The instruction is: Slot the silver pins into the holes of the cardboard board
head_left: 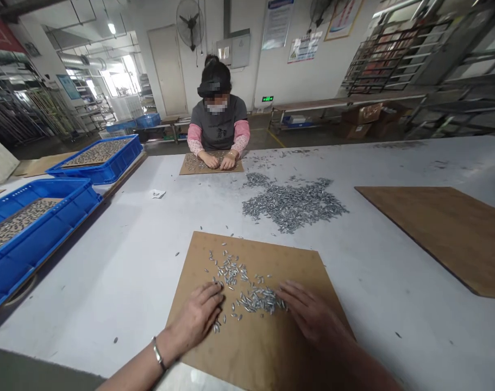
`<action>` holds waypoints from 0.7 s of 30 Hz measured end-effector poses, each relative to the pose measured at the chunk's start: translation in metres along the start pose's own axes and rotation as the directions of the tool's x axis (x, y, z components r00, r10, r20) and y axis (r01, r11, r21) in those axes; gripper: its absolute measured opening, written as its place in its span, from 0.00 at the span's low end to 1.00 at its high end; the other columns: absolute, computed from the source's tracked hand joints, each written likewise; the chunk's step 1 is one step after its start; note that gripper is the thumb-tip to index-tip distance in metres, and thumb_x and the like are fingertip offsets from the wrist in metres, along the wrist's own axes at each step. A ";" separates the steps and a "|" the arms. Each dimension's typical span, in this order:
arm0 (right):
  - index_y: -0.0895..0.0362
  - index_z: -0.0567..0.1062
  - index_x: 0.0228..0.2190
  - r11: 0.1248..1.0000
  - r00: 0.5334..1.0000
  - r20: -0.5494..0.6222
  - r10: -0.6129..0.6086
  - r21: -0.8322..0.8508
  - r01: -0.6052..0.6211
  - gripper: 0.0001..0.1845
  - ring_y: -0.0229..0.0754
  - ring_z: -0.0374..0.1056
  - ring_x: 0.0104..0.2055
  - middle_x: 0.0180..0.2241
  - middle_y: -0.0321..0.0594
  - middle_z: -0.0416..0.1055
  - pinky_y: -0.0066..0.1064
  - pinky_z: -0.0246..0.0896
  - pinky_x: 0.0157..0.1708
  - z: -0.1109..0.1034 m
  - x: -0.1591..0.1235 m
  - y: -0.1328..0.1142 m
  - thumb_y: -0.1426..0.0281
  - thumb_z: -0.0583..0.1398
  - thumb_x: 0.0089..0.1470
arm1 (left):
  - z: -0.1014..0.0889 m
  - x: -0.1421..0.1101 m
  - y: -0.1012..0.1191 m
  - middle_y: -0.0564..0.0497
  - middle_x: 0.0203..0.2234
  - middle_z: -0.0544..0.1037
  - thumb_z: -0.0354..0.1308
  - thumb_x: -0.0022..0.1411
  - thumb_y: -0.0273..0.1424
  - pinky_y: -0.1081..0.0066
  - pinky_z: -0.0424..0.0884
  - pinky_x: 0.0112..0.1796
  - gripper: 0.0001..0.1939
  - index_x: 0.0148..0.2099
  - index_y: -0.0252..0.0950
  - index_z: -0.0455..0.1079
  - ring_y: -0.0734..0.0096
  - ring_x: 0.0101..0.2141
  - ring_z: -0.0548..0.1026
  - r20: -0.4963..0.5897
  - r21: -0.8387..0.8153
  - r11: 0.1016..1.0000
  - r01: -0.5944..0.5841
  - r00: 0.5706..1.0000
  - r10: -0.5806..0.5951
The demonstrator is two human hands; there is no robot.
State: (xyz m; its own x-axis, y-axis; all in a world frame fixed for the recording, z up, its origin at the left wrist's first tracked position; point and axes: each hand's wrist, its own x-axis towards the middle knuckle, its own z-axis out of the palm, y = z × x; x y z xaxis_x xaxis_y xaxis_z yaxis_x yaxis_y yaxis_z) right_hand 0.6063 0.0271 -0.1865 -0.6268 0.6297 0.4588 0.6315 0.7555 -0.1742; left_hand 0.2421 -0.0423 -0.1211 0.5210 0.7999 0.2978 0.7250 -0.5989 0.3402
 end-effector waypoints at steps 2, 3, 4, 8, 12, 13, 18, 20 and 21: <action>0.53 0.78 0.58 0.999 0.999 0.023 -0.039 0.009 0.038 0.27 0.47 0.66 0.66 0.63 0.46 0.73 0.42 0.68 0.62 0.004 0.018 -0.018 0.78 0.51 0.64 | 0.009 0.024 -0.002 0.39 0.65 0.71 0.52 0.75 0.27 0.49 0.72 0.63 0.20 0.67 0.36 0.65 0.52 0.66 0.67 0.022 0.023 1.000 0.006 1.000 -0.006; 0.54 0.78 0.58 0.996 0.995 0.042 -0.086 0.016 0.085 0.27 0.48 0.66 0.66 0.63 0.46 0.73 0.43 0.67 0.62 0.006 0.028 -0.029 0.78 0.52 0.63 | 0.014 0.036 -0.004 0.37 0.66 0.70 0.55 0.74 0.28 0.46 0.72 0.63 0.22 0.67 0.34 0.64 0.48 0.67 0.65 0.046 0.040 0.999 -0.007 0.999 0.005; 0.55 0.78 0.58 0.991 0.989 0.058 -0.136 0.024 0.135 0.26 0.49 0.66 0.66 0.62 0.47 0.73 0.44 0.66 0.63 0.008 0.035 -0.038 0.77 0.53 0.62 | 0.017 0.046 -0.005 0.35 0.66 0.69 0.58 0.72 0.30 0.43 0.71 0.63 0.24 0.67 0.33 0.64 0.44 0.67 0.65 0.073 0.058 0.998 -0.016 0.997 0.012; 0.55 0.77 0.57 0.968 0.962 0.112 -0.249 0.071 0.243 0.29 0.48 0.67 0.65 0.60 0.44 0.76 0.44 0.63 0.66 -0.004 0.026 -0.048 0.80 0.54 0.57 | 0.008 0.047 -0.009 0.38 0.59 0.76 0.58 0.72 0.29 0.45 0.74 0.60 0.16 0.59 0.35 0.71 0.48 0.63 0.72 0.129 0.055 0.998 -0.017 0.992 0.009; 0.52 0.79 0.54 0.979 0.981 0.019 -0.192 0.072 0.190 0.26 0.42 0.70 0.63 0.55 0.41 0.80 0.34 0.68 0.61 -0.023 -0.006 -0.033 0.80 0.54 0.60 | -0.014 0.016 0.000 0.40 0.56 0.79 0.54 0.75 0.30 0.54 0.76 0.58 0.13 0.58 0.36 0.72 0.56 0.60 0.74 0.096 -0.013 0.998 -0.063 0.993 0.064; 0.52 0.79 0.55 0.987 0.989 -0.002 -0.150 0.052 0.150 0.25 0.42 0.70 0.62 0.55 0.42 0.80 0.34 0.69 0.60 -0.024 -0.007 -0.033 0.80 0.54 0.61 | -0.014 0.010 0.005 0.39 0.57 0.78 0.53 0.75 0.30 0.53 0.75 0.59 0.15 0.60 0.36 0.71 0.55 0.61 0.73 0.079 -0.005 0.998 -0.069 0.994 0.069; 0.58 0.79 0.55 0.992 0.992 0.020 -0.128 -0.013 0.128 0.24 0.50 0.70 0.63 0.58 0.49 0.77 0.45 0.68 0.62 -0.008 0.016 -0.069 0.78 0.54 0.60 | 0.007 -0.009 0.023 0.40 0.57 0.79 0.49 0.76 0.23 0.49 0.77 0.58 0.18 0.62 0.37 0.70 0.54 0.60 0.75 0.050 0.058 0.994 -0.089 0.995 0.086; 0.57 0.79 0.53 0.979 0.978 0.069 -0.199 0.059 0.195 0.24 0.49 0.69 0.63 0.58 0.48 0.77 0.46 0.66 0.65 -0.005 0.018 -0.087 0.78 0.54 0.59 | 0.010 -0.020 0.020 0.40 0.57 0.79 0.48 0.76 0.23 0.51 0.76 0.60 0.20 0.64 0.37 0.69 0.56 0.60 0.75 0.037 0.034 0.992 -0.121 0.992 0.119; 0.56 0.79 0.53 0.970 0.969 0.090 -0.230 0.103 0.221 0.24 0.48 0.69 0.63 0.59 0.46 0.77 0.45 0.65 0.65 -0.006 0.017 -0.095 0.78 0.54 0.59 | 0.009 -0.026 0.016 0.40 0.58 0.78 0.48 0.76 0.23 0.53 0.76 0.60 0.20 0.66 0.37 0.68 0.57 0.61 0.74 0.009 0.020 0.992 -0.126 0.992 0.126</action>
State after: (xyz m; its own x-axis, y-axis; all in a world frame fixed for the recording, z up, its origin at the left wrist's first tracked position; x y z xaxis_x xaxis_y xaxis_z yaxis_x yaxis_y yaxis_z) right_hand 0.5388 -0.0351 -0.1573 -0.7939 0.4526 0.4061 0.4273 0.8904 -0.1570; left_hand 0.2444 -0.0721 -0.1308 0.6125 0.7182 0.3302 0.6621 -0.6943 0.2821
